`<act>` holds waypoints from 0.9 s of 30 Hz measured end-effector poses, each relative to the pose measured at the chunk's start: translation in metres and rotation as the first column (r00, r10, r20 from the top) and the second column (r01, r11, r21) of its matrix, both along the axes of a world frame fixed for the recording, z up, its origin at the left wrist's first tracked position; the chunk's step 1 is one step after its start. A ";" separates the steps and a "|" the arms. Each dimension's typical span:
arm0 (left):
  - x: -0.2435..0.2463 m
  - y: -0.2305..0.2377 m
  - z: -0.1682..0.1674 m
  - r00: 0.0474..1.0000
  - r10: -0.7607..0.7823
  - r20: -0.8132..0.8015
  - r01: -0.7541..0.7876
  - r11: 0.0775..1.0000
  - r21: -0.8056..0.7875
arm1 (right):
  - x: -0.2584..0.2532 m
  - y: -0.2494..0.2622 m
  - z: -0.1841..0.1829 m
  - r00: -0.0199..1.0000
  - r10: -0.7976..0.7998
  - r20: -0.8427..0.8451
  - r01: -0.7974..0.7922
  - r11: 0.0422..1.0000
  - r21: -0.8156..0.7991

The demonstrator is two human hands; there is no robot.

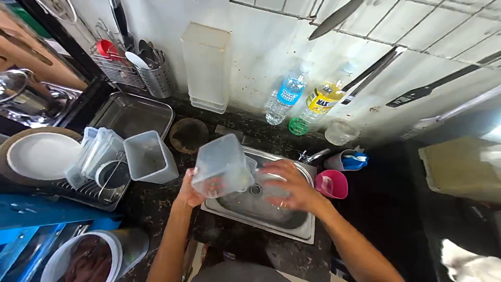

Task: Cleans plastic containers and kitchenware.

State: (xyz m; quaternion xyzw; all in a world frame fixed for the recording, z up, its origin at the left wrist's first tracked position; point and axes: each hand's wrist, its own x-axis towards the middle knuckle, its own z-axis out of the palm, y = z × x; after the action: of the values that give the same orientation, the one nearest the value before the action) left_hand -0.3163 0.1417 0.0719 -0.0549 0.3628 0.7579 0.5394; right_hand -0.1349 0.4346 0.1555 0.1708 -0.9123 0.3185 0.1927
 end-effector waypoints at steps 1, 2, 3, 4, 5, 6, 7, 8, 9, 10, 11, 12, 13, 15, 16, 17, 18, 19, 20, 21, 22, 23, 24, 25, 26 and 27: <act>-0.005 -0.004 -0.001 0.996 0.085 0.034 -0.084 0.996 -0.034 | -0.012 0.010 -0.017 0.995 -0.101 0.019 0.102 0.976 -0.193; -0.006 -0.006 -0.004 0.983 0.168 0.072 -0.164 0.985 -0.063 | -0.026 0.017 -0.041 0.976 -0.203 0.083 0.219 0.925 -0.312; -0.006 -0.007 -0.006 0.965 0.237 0.108 -0.229 0.970 -0.085 | -0.039 0.022 -0.071 0.936 -0.285 0.207 0.341 0.881 -0.328; -0.004 -0.006 -0.008 0.948 0.287 0.140 -0.274 0.956 -0.103 | -0.050 0.026 -0.102 0.866 -0.314 0.390 0.425 0.873 -0.241; -0.001 -0.003 -0.008 0.935 0.316 0.160 -0.300 0.947 -0.114 | -0.059 0.026 -0.130 0.764 -0.311 0.565 0.438 0.893 -0.101; 0.001 0.001 -0.008 0.927 0.332 0.174 -0.316 0.942 -0.111 | -0.065 0.021 -0.154 0.666 -0.311 0.678 0.401 0.916 0.027; 0.004 0.006 -0.009 0.924 0.340 0.178 -0.325 0.940 -0.106 | -0.069 0.013 -0.171 0.602 -0.329 0.728 0.356 0.926 0.124; 0.008 0.011 -0.010 0.922 0.344 0.180 -0.331 0.938 -0.099 | -0.070 0.004 -0.183 0.577 -0.366 0.730 0.334 0.921 0.198; 0.011 0.015 -0.012 0.916 0.356 0.184 -0.343 0.934 -0.101 | -0.070 -0.003 -0.189 0.586 -0.407 0.701 0.355 0.906 0.229; 0.013 0.019 -0.012 0.906 0.379 0.187 -0.362 0.925 -0.118 | -0.069 -0.007 -0.191 0.614 -0.437 0.658 0.401 0.890 0.218; 0.015 0.023 -0.012 0.894 0.406 0.189 -0.384 0.912 -0.142 | -0.065 -0.008 -0.188 0.649 -0.449 0.614 0.460 0.875 0.153; 0.016 0.027 -0.012 0.881 0.434 0.189 -0.407 0.898 -0.166 | -0.057 -0.007 -0.181 0.694 -0.453 0.560 0.522 0.852 0.043; 0.017 0.030 -0.013 0.869 0.456 0.190 -0.425 0.887 -0.182 | -0.046 -0.006 -0.170 0.742 -0.450 0.497 0.566 0.817 -0.107; 0.020 0.040 -0.015 0.864 0.477 0.161 -0.446 0.874 -0.192 | -0.025 -0.009 -0.130 0.838 -0.414 0.354 0.540 0.722 -0.433; 0.024 0.048 -0.014 0.868 0.479 0.129 -0.451 0.870 -0.196 | -0.019 -0.016 -0.105 0.867 -0.392 0.307 0.497 0.717 -0.488; 0.032 0.058 -0.010 0.870 0.483 0.095 -0.459 0.866 -0.198 | -0.017 -0.026 -0.082 0.875 -0.374 0.307 0.480 0.753 -0.451; 0.045 0.069 -0.004 0.875 0.481 0.049 -0.462 0.863 -0.204 | -0.019 -0.039 -0.065 0.855 -0.371 0.361 0.493 0.798 -0.347; 0.060 0.084 0.002 0.877 0.480 -0.016 -0.471 0.854 -0.220 | -0.026 -0.053 -0.058 0.810 -0.403 0.427 0.525 0.822 -0.220; 0.077 0.101 0.006 0.867 0.491 -0.090 -0.497 0.834 -0.238 | -0.034 -0.063 -0.062 0.760 -0.456 0.463 0.562 0.819 -0.116; 0.091 0.118 0.005 0.847 0.502 -0.176 -0.532 0.811 -0.243 | -0.039 -0.068 -0.076 0.733 -0.507 0.454 0.593 0.803 -0.061; 0.102 0.130 0.001 0.833 0.490 -0.257 -0.543 0.812 -0.212 | -0.037 -0.069 -0.098 0.751 -0.530 0.393 0.590 0.807 -0.040; 0.105 0.136 -0.006 0.821 0.476 -0.316 -0.546 0.816 -0.189 | -0.031 -0.067 -0.115 0.799 -0.491 0.346 0.525 0.851 -0.005; 0.103 0.139 -0.009 0.813 0.480 -0.329 -0.555 0.809 -0.192 | -0.024 -0.061 -0.124 0.850 -0.422 0.315 0.433 0.900 0.036; 0.103 0.139 -0.009 0.816 0.486 -0.313 -0.558 0.804 -0.205 | -0.017 -0.052 -0.128 0.882 -0.375 0.285 0.364 0.927 0.094; 0.105 0.140 -0.010 0.823 0.485 -0.296 -0.552 0.805 -0.216 | -0.014 -0.040 -0.126 0.895 -0.376 0.241 0.351 0.926 0.140; 0.112 0.142 -0.010 0.832 0.475 -0.286 -0.540 0.812 -0.221 | -0.016 -0.031 -0.121 0.884 -0.417 0.212 0.391 0.907 0.155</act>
State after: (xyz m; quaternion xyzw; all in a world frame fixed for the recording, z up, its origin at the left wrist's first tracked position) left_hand -0.2046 0.2835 0.0622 -0.1464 0.4994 0.8137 0.2589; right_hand -0.1506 0.4039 0.0341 -0.0529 -0.9601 0.2399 0.1337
